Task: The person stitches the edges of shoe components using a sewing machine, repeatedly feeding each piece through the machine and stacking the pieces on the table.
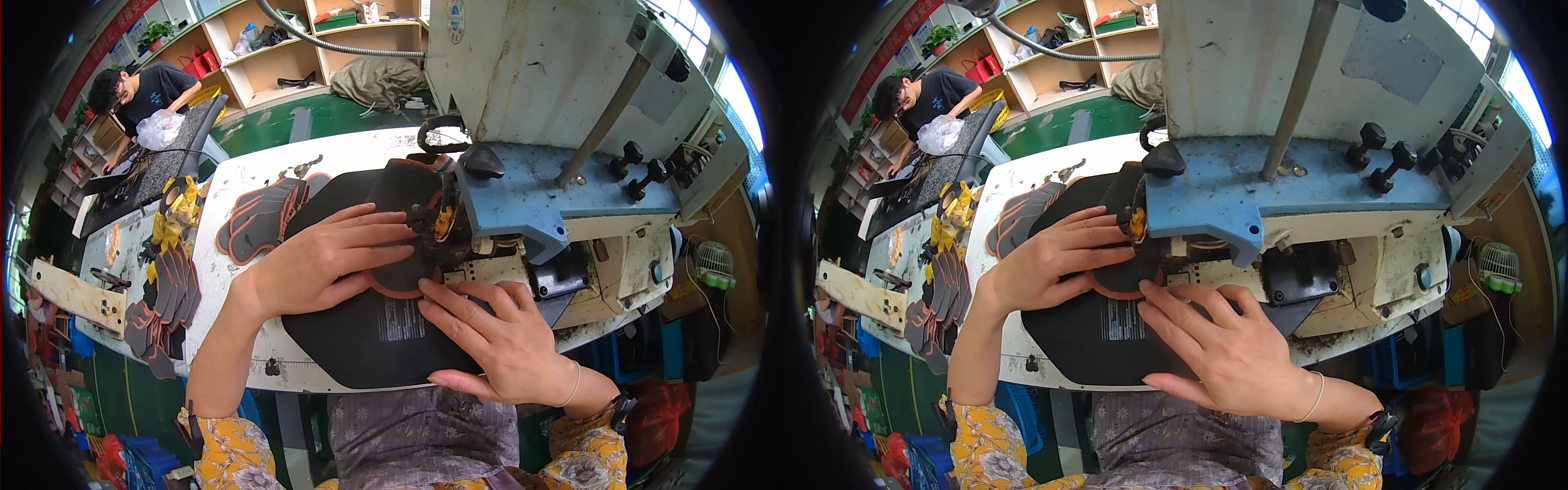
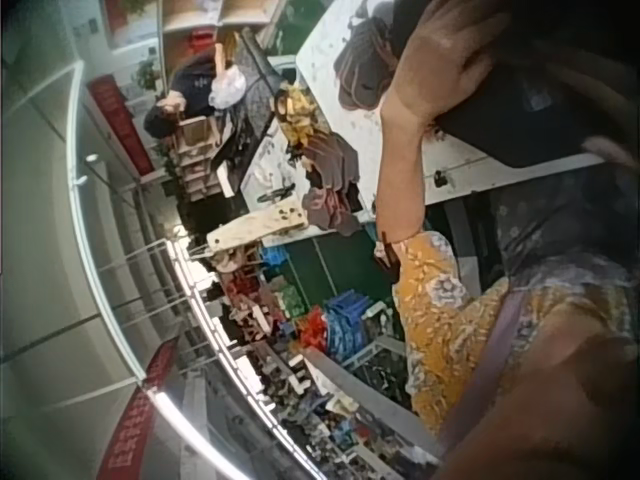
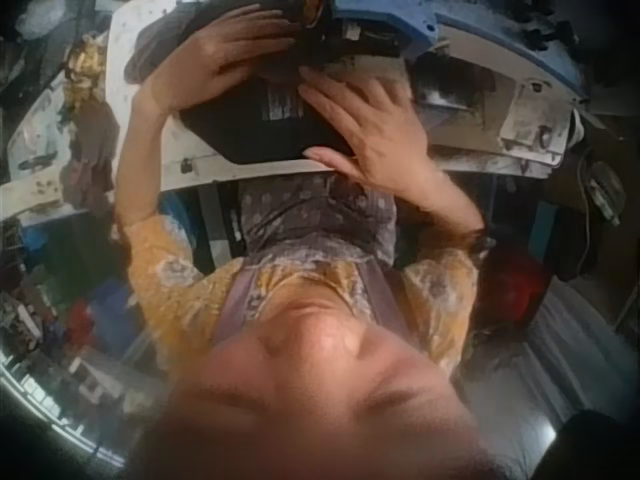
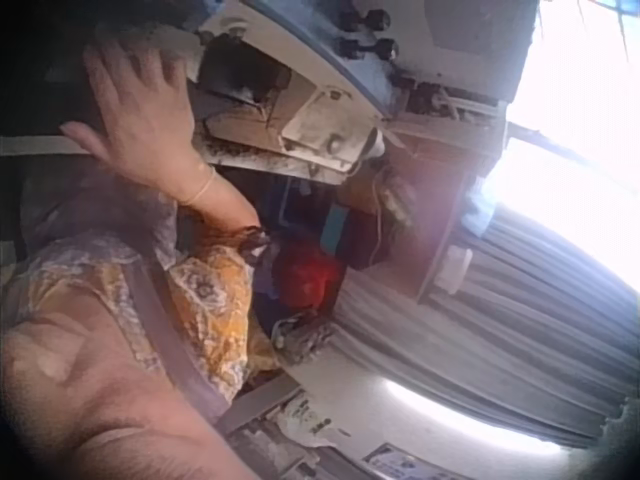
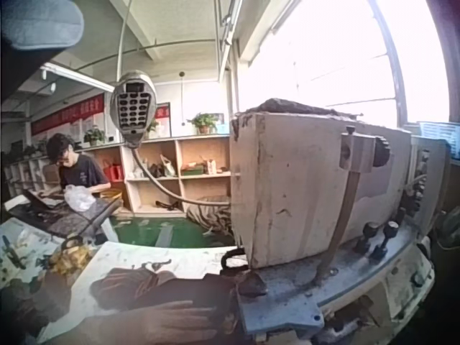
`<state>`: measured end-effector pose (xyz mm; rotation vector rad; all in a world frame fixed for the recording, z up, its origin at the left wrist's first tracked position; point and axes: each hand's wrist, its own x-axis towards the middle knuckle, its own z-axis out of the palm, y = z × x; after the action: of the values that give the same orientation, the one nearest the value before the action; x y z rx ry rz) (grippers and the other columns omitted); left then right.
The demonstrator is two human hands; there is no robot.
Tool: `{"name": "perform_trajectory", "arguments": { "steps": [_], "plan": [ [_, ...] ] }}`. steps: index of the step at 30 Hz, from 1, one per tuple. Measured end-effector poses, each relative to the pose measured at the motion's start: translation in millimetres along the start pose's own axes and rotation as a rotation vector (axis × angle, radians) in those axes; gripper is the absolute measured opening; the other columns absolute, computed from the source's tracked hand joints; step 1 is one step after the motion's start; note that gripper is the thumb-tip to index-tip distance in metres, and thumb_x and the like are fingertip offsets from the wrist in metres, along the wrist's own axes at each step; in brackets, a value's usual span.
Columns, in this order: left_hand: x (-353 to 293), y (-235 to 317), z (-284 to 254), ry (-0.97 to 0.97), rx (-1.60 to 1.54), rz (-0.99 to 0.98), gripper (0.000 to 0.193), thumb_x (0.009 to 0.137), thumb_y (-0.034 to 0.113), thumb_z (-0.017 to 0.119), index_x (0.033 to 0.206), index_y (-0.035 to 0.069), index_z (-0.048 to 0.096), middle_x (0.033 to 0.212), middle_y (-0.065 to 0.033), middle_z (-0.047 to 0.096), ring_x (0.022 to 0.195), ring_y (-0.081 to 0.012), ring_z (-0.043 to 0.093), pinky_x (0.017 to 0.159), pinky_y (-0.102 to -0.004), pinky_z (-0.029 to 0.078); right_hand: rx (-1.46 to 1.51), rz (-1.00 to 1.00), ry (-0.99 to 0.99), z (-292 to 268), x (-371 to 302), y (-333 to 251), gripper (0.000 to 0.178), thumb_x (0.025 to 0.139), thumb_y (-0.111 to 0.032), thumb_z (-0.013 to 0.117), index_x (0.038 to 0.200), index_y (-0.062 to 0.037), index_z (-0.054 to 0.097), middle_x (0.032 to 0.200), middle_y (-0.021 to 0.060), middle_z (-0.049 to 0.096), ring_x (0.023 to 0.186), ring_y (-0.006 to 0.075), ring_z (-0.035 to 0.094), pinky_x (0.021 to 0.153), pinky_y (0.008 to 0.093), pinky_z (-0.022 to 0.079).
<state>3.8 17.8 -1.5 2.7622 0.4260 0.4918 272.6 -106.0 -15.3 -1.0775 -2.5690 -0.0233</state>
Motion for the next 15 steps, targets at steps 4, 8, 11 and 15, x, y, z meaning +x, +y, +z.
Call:
{"name": "perform_trajectory", "arguments": {
  "steps": [4, 8, 11, 15],
  "plan": [
    [-3, -1, 4, 0.024, 0.046, 0.006, 0.060, 0.079, 0.001, 0.066, 0.138, 0.008, 0.062, 0.140, -0.0199, 0.055, 0.137, -0.0397, 0.049, 0.122, -0.0522, 0.033, -0.005, 0.000, 0.009, -3, 2, -1, 0.065, 0.091, -0.052, 0.066, 0.134, -0.0032, 0.061, 0.148, 0.0100, 0.054, 0.123, 0.0261, 0.054, 0.098, 0.0409, 0.042],
    [0, 4, 2, 0.002, 0.122, -0.013, 0.060, 0.080, 0.003, 0.067, 0.140, 0.008, 0.060, 0.139, -0.0211, 0.055, 0.136, -0.0413, 0.050, 0.121, -0.0515, 0.036, 0.003, 0.014, 0.028, -1, 2, 0, 0.066, 0.090, -0.053, 0.067, 0.133, -0.0026, 0.062, 0.147, 0.0109, 0.055, 0.122, 0.0261, 0.055, 0.098, 0.0409, 0.043],
    [1, 9, 3, 0.017, 0.225, -0.003, 0.056, 0.081, 0.006, 0.067, 0.137, 0.006, 0.061, 0.138, -0.0204, 0.056, 0.133, -0.0406, 0.053, 0.117, -0.0506, 0.041, 0.006, 0.022, 0.043, 0, 2, -1, 0.067, 0.089, -0.053, 0.068, 0.132, -0.0022, 0.062, 0.146, 0.0120, 0.056, 0.121, 0.0260, 0.056, 0.098, 0.0402, 0.043],
    [2, 23, 3, 0.016, 0.443, 0.019, 0.047, 0.083, 0.011, 0.062, 0.129, 0.001, 0.063, 0.132, -0.0186, 0.061, 0.125, -0.0377, 0.060, 0.108, -0.0479, 0.050, 0.007, 0.024, 0.059, 0, 2, 0, 0.068, 0.088, -0.053, 0.069, 0.132, -0.0018, 0.062, 0.144, 0.0138, 0.057, 0.120, 0.0259, 0.057, 0.097, 0.0395, 0.043]
  ]
}}
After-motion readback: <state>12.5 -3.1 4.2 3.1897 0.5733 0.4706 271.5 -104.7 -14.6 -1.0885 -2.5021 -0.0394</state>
